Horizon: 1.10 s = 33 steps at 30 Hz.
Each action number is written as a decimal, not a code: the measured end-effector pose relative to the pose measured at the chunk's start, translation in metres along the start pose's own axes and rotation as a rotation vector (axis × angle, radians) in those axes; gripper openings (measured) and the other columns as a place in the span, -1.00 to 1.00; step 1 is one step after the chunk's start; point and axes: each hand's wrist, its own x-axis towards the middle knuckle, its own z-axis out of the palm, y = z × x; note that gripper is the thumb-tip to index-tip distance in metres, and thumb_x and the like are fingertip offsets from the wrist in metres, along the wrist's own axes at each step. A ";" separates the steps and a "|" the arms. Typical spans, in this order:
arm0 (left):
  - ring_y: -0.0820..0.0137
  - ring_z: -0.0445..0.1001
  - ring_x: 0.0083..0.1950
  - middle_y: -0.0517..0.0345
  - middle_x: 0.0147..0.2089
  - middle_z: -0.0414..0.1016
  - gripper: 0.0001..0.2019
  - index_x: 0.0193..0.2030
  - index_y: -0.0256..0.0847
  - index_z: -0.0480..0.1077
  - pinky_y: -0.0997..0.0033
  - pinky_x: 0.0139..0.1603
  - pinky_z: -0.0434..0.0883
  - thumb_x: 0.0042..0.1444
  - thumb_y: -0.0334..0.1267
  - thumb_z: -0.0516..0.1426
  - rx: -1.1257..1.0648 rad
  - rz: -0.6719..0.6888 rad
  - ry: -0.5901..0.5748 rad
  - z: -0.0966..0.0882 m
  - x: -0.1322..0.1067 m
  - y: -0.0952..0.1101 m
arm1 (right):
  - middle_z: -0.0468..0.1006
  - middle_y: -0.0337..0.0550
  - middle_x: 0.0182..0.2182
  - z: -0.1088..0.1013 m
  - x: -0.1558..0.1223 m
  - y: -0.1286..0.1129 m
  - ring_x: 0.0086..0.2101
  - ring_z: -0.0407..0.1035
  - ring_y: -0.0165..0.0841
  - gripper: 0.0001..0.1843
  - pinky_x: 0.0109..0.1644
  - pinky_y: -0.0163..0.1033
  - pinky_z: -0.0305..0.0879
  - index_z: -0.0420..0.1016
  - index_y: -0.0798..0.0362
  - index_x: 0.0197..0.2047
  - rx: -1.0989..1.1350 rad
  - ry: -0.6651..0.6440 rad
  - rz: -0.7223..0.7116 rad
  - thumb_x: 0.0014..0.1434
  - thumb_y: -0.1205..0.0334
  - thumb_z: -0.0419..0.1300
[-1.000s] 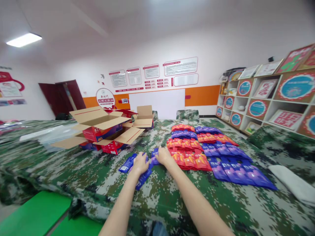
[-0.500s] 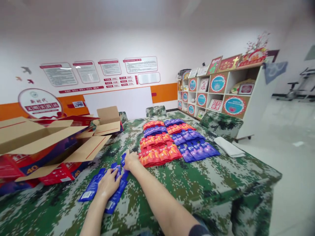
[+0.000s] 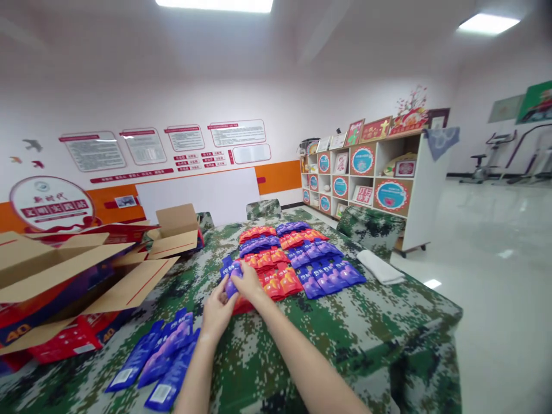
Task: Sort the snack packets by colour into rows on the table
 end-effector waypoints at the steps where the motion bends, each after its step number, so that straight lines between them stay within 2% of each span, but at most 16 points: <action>1: 0.31 0.43 -0.07 0.10 -0.01 0.41 -0.44 0.12 -0.21 0.24 0.32 -0.02 0.37 -0.07 -0.17 0.16 -0.052 0.015 -0.005 0.021 0.001 0.010 | 0.41 -0.09 -0.05 -0.022 -0.005 0.010 -0.05 0.28 -0.29 -0.53 0.03 -0.22 0.18 0.22 0.08 0.09 -0.011 0.025 -0.018 0.08 0.23 0.03; 4: 0.33 0.44 -0.12 0.06 -0.09 0.44 -0.48 0.07 -0.30 0.29 0.31 -0.05 0.38 -0.07 -0.20 0.16 -0.091 0.082 -0.080 0.083 -0.001 0.032 | 0.41 -0.01 -0.06 -0.087 -0.025 0.044 -0.03 0.25 -0.23 -0.55 0.07 -0.15 0.13 0.24 0.13 0.09 -0.139 0.114 0.017 0.13 0.21 -0.03; 7: 0.33 0.41 -0.10 0.07 -0.10 0.43 -0.51 0.05 -0.28 0.32 0.29 -0.03 0.36 -0.10 -0.27 0.17 -0.053 0.153 -0.153 0.137 -0.009 0.047 | 0.41 0.07 -0.08 -0.137 -0.052 0.084 -0.03 0.25 -0.21 -0.57 0.08 -0.14 0.12 0.28 0.18 0.08 -0.289 0.171 0.058 0.16 0.25 -0.08; 10: 0.34 0.39 -0.11 0.08 -0.11 0.42 -0.52 0.03 -0.25 0.34 0.33 -0.07 0.36 -0.12 -0.31 0.17 -0.020 0.212 -0.233 0.178 -0.022 0.057 | 0.42 0.10 -0.09 -0.168 -0.078 0.121 -0.03 0.27 -0.21 -0.57 0.06 -0.15 0.14 0.29 0.19 0.07 -0.427 0.239 0.083 0.17 0.27 -0.11; 13: 0.36 0.39 -0.21 0.10 -0.21 0.41 -0.53 0.03 -0.24 0.35 0.35 -0.15 0.37 -0.12 -0.34 0.15 0.055 0.257 -0.254 0.204 -0.034 0.061 | 0.40 0.11 -0.06 -0.182 -0.096 0.147 0.00 0.23 -0.17 -0.57 0.11 -0.04 0.07 0.28 0.20 0.08 -0.603 0.305 0.062 0.18 0.28 -0.13; 16: 0.38 0.37 -0.27 0.10 -0.26 0.39 -0.56 0.01 -0.22 0.37 0.37 -0.17 0.35 -0.09 -0.33 0.13 0.122 0.300 -0.243 0.219 -0.041 0.062 | 0.41 0.15 -0.07 -0.188 -0.105 0.159 0.00 0.22 -0.14 -0.57 0.14 0.04 0.00 0.30 0.24 0.06 -0.723 0.318 0.032 0.20 0.29 -0.16; 19: 0.35 0.37 -0.21 0.10 -0.24 0.38 -0.59 0.01 -0.14 0.38 0.36 -0.16 0.32 -0.05 -0.31 0.11 0.197 0.312 -0.255 0.223 -0.043 0.064 | 0.45 0.17 -0.14 -0.191 -0.107 0.159 -0.07 0.26 -0.13 -0.56 0.13 0.04 0.00 0.34 0.27 0.03 -0.788 0.292 0.034 0.20 0.31 -0.18; 23: 0.29 0.34 -0.09 0.08 -0.19 0.37 -0.61 0.03 -0.06 0.35 0.29 -0.10 0.26 0.01 -0.26 0.08 0.336 0.295 -0.268 0.221 -0.042 0.071 | 0.46 0.18 -0.14 -0.192 -0.104 0.155 -0.05 0.24 -0.07 -0.56 0.13 0.09 -0.04 0.41 0.26 -0.03 -0.899 0.261 -0.026 0.17 0.36 -0.17; 27: 0.28 0.32 -0.12 0.07 -0.21 0.35 -0.63 0.03 -0.04 0.34 0.25 -0.09 0.21 0.04 -0.25 0.05 0.451 0.316 -0.256 0.219 -0.045 0.073 | 0.48 0.12 -0.14 -0.191 -0.103 0.148 -0.10 0.24 -0.06 -0.57 0.08 0.16 -0.06 0.49 0.17 -0.12 -0.948 0.199 -0.102 0.08 0.44 -0.13; 33: 0.27 0.28 -0.12 0.06 -0.21 0.32 -0.66 0.01 -0.05 0.35 0.28 -0.10 0.18 0.05 -0.24 0.05 0.498 0.329 -0.234 0.218 -0.048 0.071 | 0.47 0.24 -0.19 -0.195 -0.105 0.124 -0.17 0.23 -0.05 -0.60 0.02 0.13 -0.06 0.52 0.27 -0.24 -1.051 0.112 -0.065 0.07 0.46 -0.13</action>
